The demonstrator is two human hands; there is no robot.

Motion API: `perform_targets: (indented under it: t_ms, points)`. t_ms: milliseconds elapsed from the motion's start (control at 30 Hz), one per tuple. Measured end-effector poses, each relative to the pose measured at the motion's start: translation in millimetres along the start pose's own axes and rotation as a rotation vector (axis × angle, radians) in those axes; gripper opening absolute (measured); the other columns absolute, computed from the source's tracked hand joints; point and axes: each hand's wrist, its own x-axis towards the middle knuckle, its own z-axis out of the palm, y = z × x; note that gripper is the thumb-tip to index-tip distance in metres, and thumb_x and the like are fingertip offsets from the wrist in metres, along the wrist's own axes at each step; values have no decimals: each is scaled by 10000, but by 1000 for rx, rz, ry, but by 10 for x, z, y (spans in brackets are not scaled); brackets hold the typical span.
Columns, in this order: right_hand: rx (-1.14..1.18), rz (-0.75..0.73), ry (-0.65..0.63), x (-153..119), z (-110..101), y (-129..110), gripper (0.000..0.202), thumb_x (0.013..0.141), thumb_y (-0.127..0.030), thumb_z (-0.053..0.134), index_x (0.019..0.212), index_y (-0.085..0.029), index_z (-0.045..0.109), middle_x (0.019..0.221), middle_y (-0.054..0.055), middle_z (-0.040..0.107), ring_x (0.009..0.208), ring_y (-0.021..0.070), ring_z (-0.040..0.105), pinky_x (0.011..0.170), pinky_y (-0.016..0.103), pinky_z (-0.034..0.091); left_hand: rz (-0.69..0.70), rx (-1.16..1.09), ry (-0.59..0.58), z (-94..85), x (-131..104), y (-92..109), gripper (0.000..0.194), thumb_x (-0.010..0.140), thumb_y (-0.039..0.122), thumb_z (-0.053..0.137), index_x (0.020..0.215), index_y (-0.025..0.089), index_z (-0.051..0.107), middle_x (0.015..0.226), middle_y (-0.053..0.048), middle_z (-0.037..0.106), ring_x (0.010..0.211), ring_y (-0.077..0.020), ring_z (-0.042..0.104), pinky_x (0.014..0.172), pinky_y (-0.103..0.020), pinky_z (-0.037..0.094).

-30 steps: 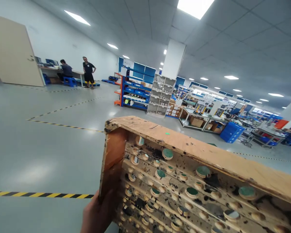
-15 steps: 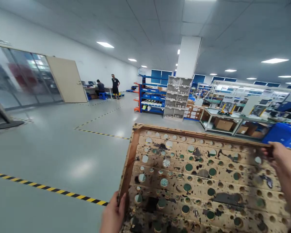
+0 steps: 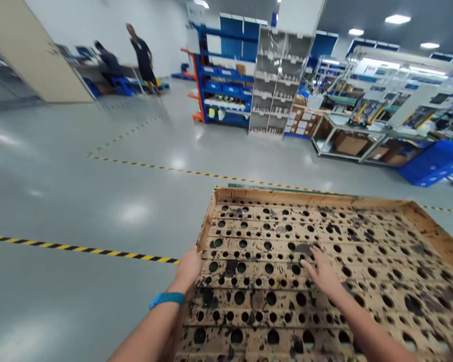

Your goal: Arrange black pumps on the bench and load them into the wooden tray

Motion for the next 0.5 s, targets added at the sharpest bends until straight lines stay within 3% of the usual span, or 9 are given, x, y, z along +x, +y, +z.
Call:
perform_targets:
  t_ms: [100, 200, 333, 500]
  points:
    - [-187, 163, -42, -1009, 500, 100, 721, 910, -630, 344, 1353, -106, 567, 1484, 218, 462, 1409, 368, 396, 1127, 579, 355, 1, 2, -99, 26, 1, -54, 193, 952, 273, 404, 1039, 147, 522, 847, -174, 686, 755, -296, 665, 628, -328, 427]
    - [-321, 309, -48, -1639, 797, -176, 719, 941, -610, 282, 1415, -129, 528, 1553, 183, 380, 1465, 345, 296, 1154, 574, 296, 27, -32, -165, 22, 28, -52, 206, 960, 279, 388, 1063, 137, 497, 806, -173, 663, 689, -304, 640, 588, -333, 397]
    - [-449, 502, 61, -1956, 1035, -750, 666, 984, -510, 223, 1511, -153, 420, 1623, 140, 257, 1509, 304, 169, 1173, 537, 243, 83, -154, -228, 49, 62, -23, 205, 948, 257, 416, 1109, 141, 470, 841, -171, 652, 716, -310, 640, 598, -338, 399]
    - [-502, 793, 191, -2058, 1237, -1237, 691, 978, -511, 266, 1490, -82, 439, 1569, 214, 333, 1486, 346, 195, 1173, 561, 209, 47, -414, -320, 116, -24, 7, 336, 892, 238, 533, 1204, 148, 445, 933, -186, 663, 797, -342, 662, 671, -380, 459]
